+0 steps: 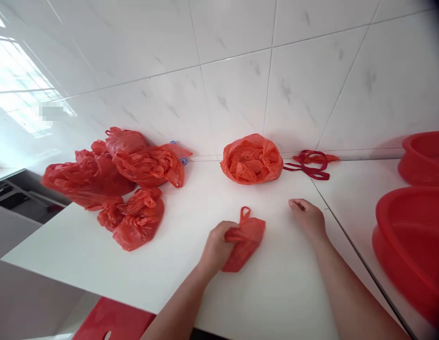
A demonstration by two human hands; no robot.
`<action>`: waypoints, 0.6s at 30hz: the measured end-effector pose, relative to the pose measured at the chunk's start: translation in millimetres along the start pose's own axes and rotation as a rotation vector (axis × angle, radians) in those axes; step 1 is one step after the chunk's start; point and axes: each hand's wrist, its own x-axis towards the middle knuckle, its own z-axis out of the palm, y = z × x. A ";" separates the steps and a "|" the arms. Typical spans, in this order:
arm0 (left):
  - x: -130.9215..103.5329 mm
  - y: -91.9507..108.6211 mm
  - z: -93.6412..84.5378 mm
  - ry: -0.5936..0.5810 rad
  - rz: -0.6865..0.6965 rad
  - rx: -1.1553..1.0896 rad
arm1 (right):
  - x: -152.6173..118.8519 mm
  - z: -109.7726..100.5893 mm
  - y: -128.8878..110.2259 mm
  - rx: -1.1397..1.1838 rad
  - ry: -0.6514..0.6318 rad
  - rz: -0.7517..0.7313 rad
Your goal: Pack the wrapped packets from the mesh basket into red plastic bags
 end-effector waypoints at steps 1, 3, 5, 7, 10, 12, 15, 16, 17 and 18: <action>1.5 -5.0 -15.0 0.088 -0.085 -0.055 | -0.1 0.0 -0.2 -0.010 0.000 0.003; 6.9 -10.4 -51.3 0.320 -0.166 -0.087 | -0.4 0.4 -0.3 -0.026 0.003 0.001; 13.7 -9.5 -93.2 0.645 -0.043 -0.006 | -0.8 0.8 -0.6 -0.039 0.002 0.003; 20.4 -6.2 -134.8 0.941 0.076 0.137 | -1.4 1.0 -1.2 -0.039 -0.006 0.005; 29.1 -11.1 -183.9 1.253 0.158 0.329 | -2.1 1.0 -2.7 -0.042 -0.017 0.001; 33.5 -26.6 -203.5 1.322 0.142 0.440 | -2.4 1.1 -3.7 -0.052 -0.011 -0.003; 36.4 -60.8 -213.6 1.039 -0.149 0.615 | -3.2 1.3 -5.2 -0.049 -0.001 -0.012; 36.3 -71.0 -212.2 0.865 -0.275 0.655 | -3.4 1.4 -5.8 -0.043 -0.001 -0.014; 36.0 -78.7 -208.6 0.729 -0.356 0.690 | -3.6 1.5 -6.5 -0.040 -0.003 -0.014; 35.7 -83.1 -202.9 0.658 -0.402 0.712 | -3.7 1.6 -7.1 -0.039 -0.005 -0.013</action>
